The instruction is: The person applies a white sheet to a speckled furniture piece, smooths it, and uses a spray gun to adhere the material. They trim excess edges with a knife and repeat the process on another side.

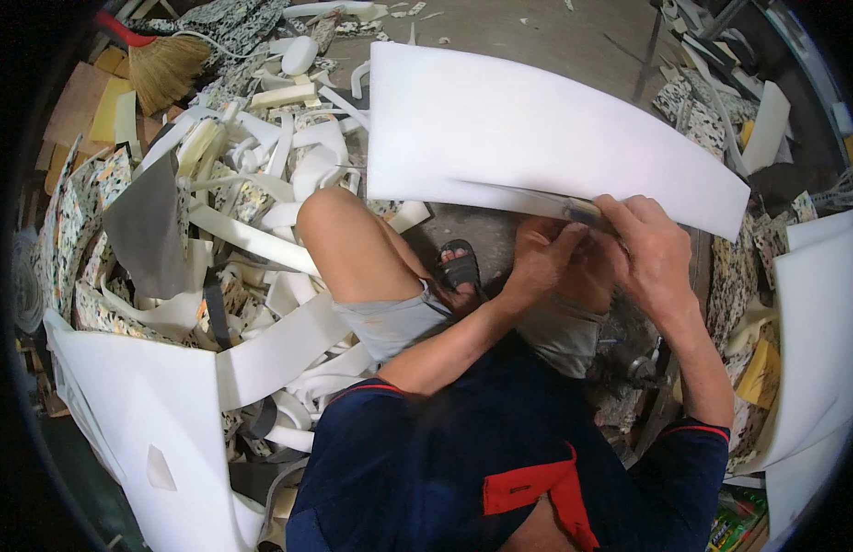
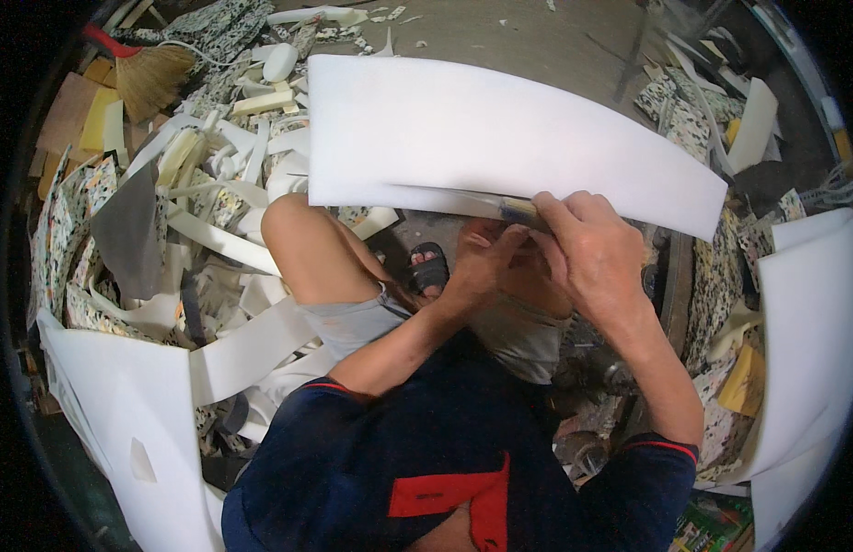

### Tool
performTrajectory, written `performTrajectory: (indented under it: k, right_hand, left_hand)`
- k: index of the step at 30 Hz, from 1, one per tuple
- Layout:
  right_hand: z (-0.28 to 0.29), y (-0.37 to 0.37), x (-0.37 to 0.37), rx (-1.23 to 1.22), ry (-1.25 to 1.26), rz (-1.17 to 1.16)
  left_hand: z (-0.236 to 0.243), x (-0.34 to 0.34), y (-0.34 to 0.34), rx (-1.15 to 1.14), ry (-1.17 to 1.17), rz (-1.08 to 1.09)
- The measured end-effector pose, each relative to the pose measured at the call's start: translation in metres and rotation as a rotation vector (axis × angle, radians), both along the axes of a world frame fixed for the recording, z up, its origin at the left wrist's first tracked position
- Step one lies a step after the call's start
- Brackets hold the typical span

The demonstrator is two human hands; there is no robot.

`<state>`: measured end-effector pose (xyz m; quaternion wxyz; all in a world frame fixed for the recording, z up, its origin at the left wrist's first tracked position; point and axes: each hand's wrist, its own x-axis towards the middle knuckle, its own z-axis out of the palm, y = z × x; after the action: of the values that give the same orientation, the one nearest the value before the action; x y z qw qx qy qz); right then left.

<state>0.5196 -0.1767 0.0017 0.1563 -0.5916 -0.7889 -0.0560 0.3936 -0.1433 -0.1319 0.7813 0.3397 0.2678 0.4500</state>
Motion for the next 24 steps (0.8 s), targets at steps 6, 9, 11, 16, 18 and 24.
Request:
performTrajectory:
  k: [6, 9, 11, 16, 18, 24]
  right_hand:
    - [0.007, -0.002, -0.002, -0.058, -0.001, -0.002]
    - [0.011, -0.005, 0.002, -0.074, 0.000, -0.021]
    - [0.012, -0.005, 0.000, -0.074, -0.010, -0.029]
    - [0.011, 0.007, -0.032, -0.039, -0.032, 0.046]
    - [0.012, 0.017, -0.057, -0.040, -0.014, 0.087]
    - [0.018, 0.029, -0.110, -0.023, 0.263, 0.322]
  left_hand:
    - [0.025, -0.052, -0.009, 0.028, -0.052, 0.296]
    - [0.027, -0.082, 0.001, -0.016, -0.058, 0.370]
    - [0.024, -0.091, 0.008, 0.001, -0.043, 0.372]
    - [0.016, -0.087, 0.015, -0.065, -0.034, 0.354]
    - [0.012, -0.083, 0.012, -0.111, -0.067, 0.338]
    - [-0.023, -0.085, -0.014, -0.155, -0.014, 0.352]
